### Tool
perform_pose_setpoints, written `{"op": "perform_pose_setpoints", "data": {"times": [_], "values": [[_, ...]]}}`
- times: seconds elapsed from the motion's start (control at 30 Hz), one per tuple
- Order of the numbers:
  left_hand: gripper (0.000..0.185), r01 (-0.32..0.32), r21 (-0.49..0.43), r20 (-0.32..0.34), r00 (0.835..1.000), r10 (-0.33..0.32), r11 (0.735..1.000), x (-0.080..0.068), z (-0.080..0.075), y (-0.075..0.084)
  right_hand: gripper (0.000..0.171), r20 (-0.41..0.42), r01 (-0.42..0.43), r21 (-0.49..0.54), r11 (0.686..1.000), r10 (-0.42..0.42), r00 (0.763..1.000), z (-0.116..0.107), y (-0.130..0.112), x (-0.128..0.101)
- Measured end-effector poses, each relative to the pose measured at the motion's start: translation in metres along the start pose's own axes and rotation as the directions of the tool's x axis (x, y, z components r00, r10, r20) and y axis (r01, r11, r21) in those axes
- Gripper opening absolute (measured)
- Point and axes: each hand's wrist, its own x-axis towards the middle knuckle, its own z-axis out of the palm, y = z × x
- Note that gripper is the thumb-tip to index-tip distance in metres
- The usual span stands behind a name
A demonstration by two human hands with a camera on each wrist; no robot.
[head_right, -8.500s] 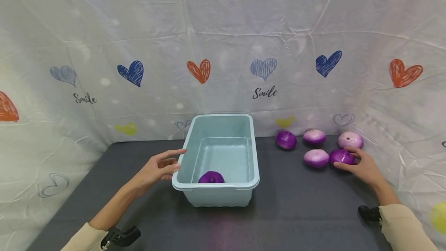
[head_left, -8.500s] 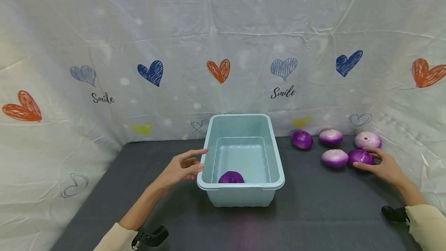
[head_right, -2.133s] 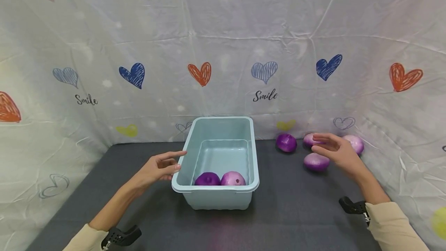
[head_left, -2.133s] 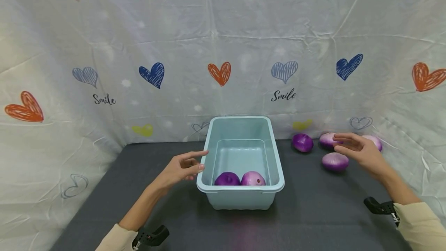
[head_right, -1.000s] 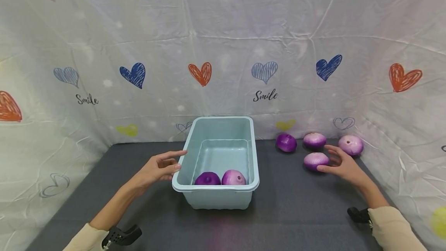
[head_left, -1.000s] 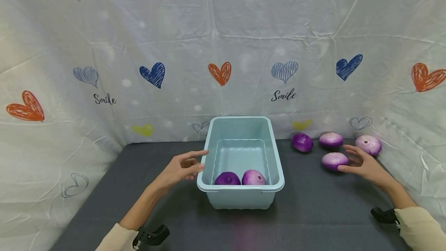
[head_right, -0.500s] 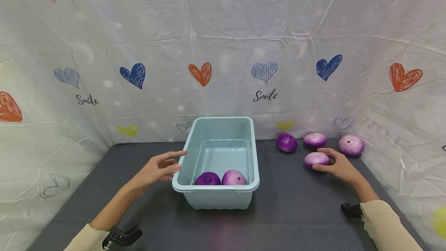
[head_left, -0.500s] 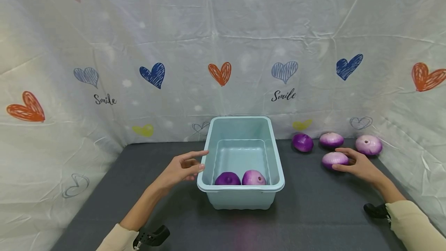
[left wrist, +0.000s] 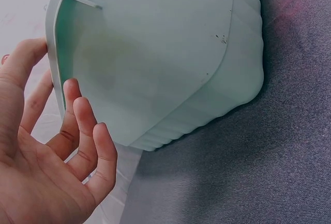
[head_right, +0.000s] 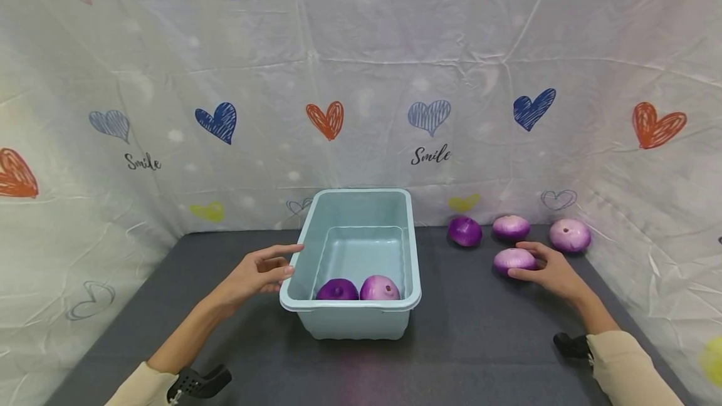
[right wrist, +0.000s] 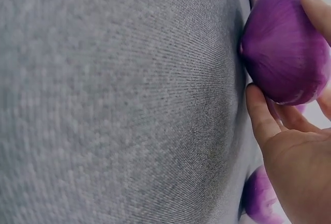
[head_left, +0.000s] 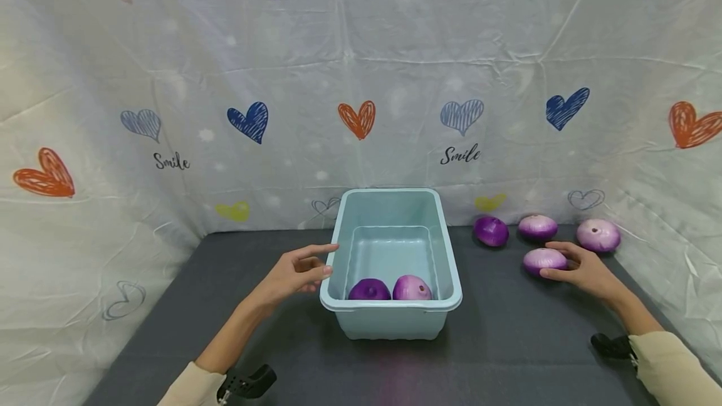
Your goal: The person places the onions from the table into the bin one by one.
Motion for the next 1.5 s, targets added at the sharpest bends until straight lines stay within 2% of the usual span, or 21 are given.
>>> {"op": "perform_pose_setpoints", "data": {"times": [0.37, 0.73, 1.03, 1.23, 1.5], "values": [[0.050, -0.002, 0.013, -0.011, 1.000, 0.002, 1.000, 0.001, 0.002, 0.000, 0.060, -0.057, 0.073, 0.091, 0.993, -0.068, 0.996, 0.000, -0.003, -0.008], [0.049, -0.019, -0.020, -0.011, 1.000, 0.019, 1.000, 0.002, 0.003, -0.001, 0.056, -0.099, 0.084, 0.131, 0.988, -0.072, 0.993, 0.000, -0.012, -0.014], [0.048, -0.021, -0.028, -0.010, 1.000, 0.021, 0.999, 0.003, 0.002, -0.002, 0.052, -0.087, 0.104, 0.165, 0.981, -0.090, 0.992, 0.001, -0.023, -0.018], [0.050, 0.000, -0.037, -0.005, 1.000, 0.000, 0.999, 0.002, 0.000, -0.004, 0.049, -0.074, 0.131, 0.189, 0.973, -0.119, 0.990, 0.004, -0.032, -0.017], [0.052, 0.005, -0.041, 0.003, 1.000, -0.005, 0.999, 0.003, -0.003, -0.004, 0.053, -0.035, 0.108, 0.247, 0.963, -0.103, 0.994, 0.011, -0.051, -0.014]]}}
